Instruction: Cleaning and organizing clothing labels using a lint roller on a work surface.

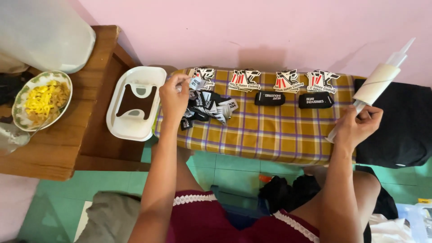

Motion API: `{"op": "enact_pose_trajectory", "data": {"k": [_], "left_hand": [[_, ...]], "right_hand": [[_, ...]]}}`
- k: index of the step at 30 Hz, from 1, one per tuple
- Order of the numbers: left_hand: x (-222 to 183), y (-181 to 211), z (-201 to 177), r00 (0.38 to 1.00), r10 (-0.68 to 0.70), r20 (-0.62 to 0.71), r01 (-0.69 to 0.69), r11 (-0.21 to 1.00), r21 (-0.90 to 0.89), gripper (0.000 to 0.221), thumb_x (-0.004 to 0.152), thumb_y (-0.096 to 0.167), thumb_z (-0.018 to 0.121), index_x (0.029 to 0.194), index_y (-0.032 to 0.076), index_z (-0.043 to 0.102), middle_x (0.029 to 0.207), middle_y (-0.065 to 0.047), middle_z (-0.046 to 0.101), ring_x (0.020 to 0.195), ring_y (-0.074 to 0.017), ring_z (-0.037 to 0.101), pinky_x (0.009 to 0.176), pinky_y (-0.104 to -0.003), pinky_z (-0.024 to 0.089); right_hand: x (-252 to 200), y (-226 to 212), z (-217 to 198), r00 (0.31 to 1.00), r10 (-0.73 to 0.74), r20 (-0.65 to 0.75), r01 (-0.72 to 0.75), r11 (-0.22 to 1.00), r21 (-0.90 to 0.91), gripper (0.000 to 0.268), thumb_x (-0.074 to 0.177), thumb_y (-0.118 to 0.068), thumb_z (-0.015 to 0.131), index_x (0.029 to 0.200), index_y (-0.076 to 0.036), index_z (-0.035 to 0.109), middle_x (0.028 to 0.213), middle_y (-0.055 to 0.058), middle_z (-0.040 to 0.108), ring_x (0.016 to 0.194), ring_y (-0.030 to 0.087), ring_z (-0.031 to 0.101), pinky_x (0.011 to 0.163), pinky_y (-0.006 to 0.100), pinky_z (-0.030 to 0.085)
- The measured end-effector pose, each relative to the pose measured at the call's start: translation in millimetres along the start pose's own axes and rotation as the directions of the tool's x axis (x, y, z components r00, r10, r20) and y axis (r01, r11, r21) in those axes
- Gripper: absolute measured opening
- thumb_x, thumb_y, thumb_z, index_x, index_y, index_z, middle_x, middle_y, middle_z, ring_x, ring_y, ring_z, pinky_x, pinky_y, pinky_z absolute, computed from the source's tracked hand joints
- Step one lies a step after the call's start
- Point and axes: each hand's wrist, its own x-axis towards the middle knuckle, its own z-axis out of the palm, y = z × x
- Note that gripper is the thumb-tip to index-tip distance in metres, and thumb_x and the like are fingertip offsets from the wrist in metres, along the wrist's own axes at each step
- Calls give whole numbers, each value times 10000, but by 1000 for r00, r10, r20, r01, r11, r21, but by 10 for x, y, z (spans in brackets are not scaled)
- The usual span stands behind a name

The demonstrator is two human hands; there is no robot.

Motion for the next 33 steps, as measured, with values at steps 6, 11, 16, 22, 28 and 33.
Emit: {"op": "enact_pose_trajectory", "data": {"k": [6, 11, 16, 22, 28, 33], "left_hand": [[121, 8, -73, 996, 11, 85, -11, 1000, 6, 45, 1040, 87, 504, 1059, 97, 543, 1011, -74, 732, 1050, -255, 745, 744, -366, 520], [97, -70, -70, 993, 34, 109, -45, 994, 101, 239, 1006, -1, 548, 988, 114, 339, 821, -54, 421, 565, -222, 371, 566, -382, 343], [87, -19, -75, 978, -2, 210, -18, 996, 93, 264, 895, -107, 549, 881, 115, 407, 829, -55, 509, 709, -197, 465, 609, -365, 360], [59, -42, -50, 965, 122, 233, -150, 983, 107, 271, 829, -154, 583, 848, 107, 510, 920, -61, 574, 897, -242, 566, 723, -365, 436], [20, 126, -126, 975, 103, 199, -119, 991, 68, 305, 885, -64, 735, 1002, 93, 502, 1064, -103, 541, 938, -255, 625, 765, -340, 534], [-250, 311, 266, 958, 277, 76, -280, 960, 31, 334, 906, -42, 735, 1168, -29, 527, 1086, -160, 616, 1027, -266, 618, 1038, -348, 521]], "right_hand": [[-25, -72, 13, 1000, -4, 21, 3, 1000, 15, 283, 1090, 93, 628, 1048, -78, 407, 794, 106, 561, 556, 155, 545, 507, 286, 508], [-27, -93, -2, 1000, -5, 30, 6, 1000, -9, 276, 1069, 93, 628, 1050, -78, 413, 837, 124, 595, 549, 162, 548, 510, 286, 505], [-32, -110, 3, 998, -29, 47, 29, 1000, 8, 244, 1069, 79, 597, 1045, -68, 404, 801, 150, 614, 501, 167, 518, 506, 294, 469], [-31, -109, -3, 999, -21, 45, 20, 1000, 11, 251, 1064, 81, 608, 1049, -73, 411, 816, 153, 641, 499, 159, 516, 503, 290, 472], [-22, -82, 15, 999, -16, 40, 14, 999, 31, 245, 1063, 62, 613, 1047, -75, 411, 774, 130, 610, 497, 151, 498, 500, 289, 470], [4, -5, -9, 999, -33, 40, 32, 999, 17, 267, 1065, 54, 641, 1036, -80, 411, 808, 155, 616, 555, 165, 535, 459, 295, 476]]}}
